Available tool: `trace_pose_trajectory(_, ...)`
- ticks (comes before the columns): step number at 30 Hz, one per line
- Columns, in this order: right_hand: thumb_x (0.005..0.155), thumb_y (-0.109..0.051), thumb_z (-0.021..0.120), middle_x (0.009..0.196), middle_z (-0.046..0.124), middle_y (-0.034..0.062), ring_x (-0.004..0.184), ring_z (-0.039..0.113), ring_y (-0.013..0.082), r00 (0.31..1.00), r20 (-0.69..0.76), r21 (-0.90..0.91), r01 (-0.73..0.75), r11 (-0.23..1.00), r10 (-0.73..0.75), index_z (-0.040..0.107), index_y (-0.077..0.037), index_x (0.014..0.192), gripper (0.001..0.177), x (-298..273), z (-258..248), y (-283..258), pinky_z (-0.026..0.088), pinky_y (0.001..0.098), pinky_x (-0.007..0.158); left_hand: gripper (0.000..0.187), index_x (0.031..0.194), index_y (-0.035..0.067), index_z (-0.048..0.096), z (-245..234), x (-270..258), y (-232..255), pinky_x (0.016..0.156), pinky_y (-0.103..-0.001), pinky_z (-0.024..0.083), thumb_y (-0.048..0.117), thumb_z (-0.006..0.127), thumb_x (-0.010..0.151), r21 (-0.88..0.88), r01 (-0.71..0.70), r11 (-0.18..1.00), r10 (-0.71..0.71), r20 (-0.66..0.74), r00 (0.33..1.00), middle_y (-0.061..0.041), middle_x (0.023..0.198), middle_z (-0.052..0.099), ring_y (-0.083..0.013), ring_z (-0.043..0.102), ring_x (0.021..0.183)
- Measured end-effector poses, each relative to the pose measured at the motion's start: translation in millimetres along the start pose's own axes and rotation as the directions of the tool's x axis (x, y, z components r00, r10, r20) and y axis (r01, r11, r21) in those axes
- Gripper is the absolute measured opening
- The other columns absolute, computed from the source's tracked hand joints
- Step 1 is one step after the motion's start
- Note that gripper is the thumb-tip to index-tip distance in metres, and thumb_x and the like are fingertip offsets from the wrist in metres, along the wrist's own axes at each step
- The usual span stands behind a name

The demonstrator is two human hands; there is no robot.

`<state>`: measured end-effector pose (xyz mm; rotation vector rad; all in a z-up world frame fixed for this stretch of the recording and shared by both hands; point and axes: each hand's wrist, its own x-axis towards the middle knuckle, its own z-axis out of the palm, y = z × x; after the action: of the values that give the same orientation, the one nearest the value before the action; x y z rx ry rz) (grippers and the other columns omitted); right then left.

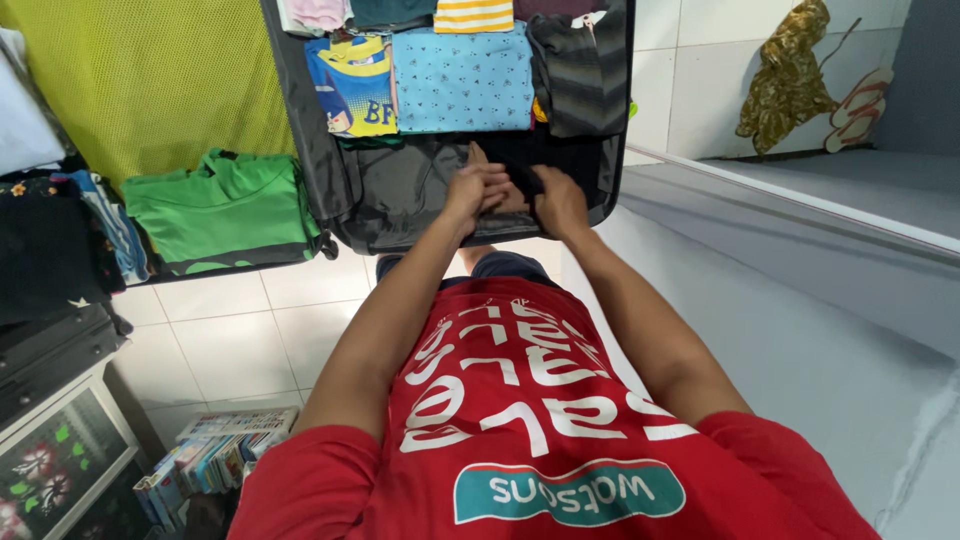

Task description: The person systematically transfers folded clothes from one side of an open suitcase to the other. They handle various items including shirts, pants, and shorts, placing them one by one into the empty compartment to organize the luggage.

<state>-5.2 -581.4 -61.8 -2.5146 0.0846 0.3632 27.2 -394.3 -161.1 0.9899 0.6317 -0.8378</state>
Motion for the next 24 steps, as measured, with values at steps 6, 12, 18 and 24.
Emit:
trace_pose_trajectory(6,0.081,0.002,0.060,0.114,0.070,0.0194,0.106,0.065,0.0418,0.997,0.072,0.071,-0.036,0.997,0.030,0.068,-0.010,0.124,0.045,5.9,-16.8,5.5,0.053,0.0492,0.089,0.058,0.141,0.000,0.054,-13.2,-20.7,13.8,0.095,-0.040,0.057,0.041,0.046,0.101,0.148,0.204,0.968,-0.190,-0.104,0.976,-0.018,0.127,0.072,-0.0263,0.073,0.110)
trace_pose_trajectory(12,0.077,-0.005,0.067,0.101,0.070,0.0160,0.094,0.066,0.0404,0.979,0.088,-0.153,0.194,0.969,-0.182,0.067,-0.006,0.115,0.037,-0.3,-16.0,-28.1,0.054,0.0514,0.078,0.091,0.152,0.006,0.041,17.1,-22.0,6.4,0.110,-0.051,0.049,0.063,0.068,0.086,-0.127,0.302,0.945,-0.280,0.166,0.945,-0.023,0.146,0.050,-0.0384,0.057,0.130)
trace_pose_trajectory(18,0.082,-0.009,0.068,0.100,0.070,0.0137,0.094,0.067,0.0364,0.946,0.232,-0.250,0.284,0.926,-0.227,0.065,-0.004,0.106,0.025,-10.3,-18.8,-46.5,0.056,0.0495,0.077,0.060,0.133,0.006,0.056,6.6,16.8,-22.0,0.092,-0.055,0.057,0.042,0.072,0.088,-0.121,0.322,0.939,-0.299,0.176,0.938,-0.019,0.128,0.063,-0.0323,0.069,0.106)
trace_pose_trajectory(24,0.081,-0.034,0.080,0.100,0.068,0.0187,0.094,0.064,0.0400,0.910,0.276,0.031,0.313,0.949,-0.309,0.072,-0.003,0.110,0.043,-15.2,-30.5,-53.1,0.052,0.0481,0.078,0.047,0.132,0.007,0.052,-24.2,29.1,-48.8,0.081,-0.059,0.058,-0.002,0.053,0.086,-0.122,0.204,0.971,-0.203,0.022,0.979,-0.022,0.116,0.061,-0.0395,0.067,0.099)
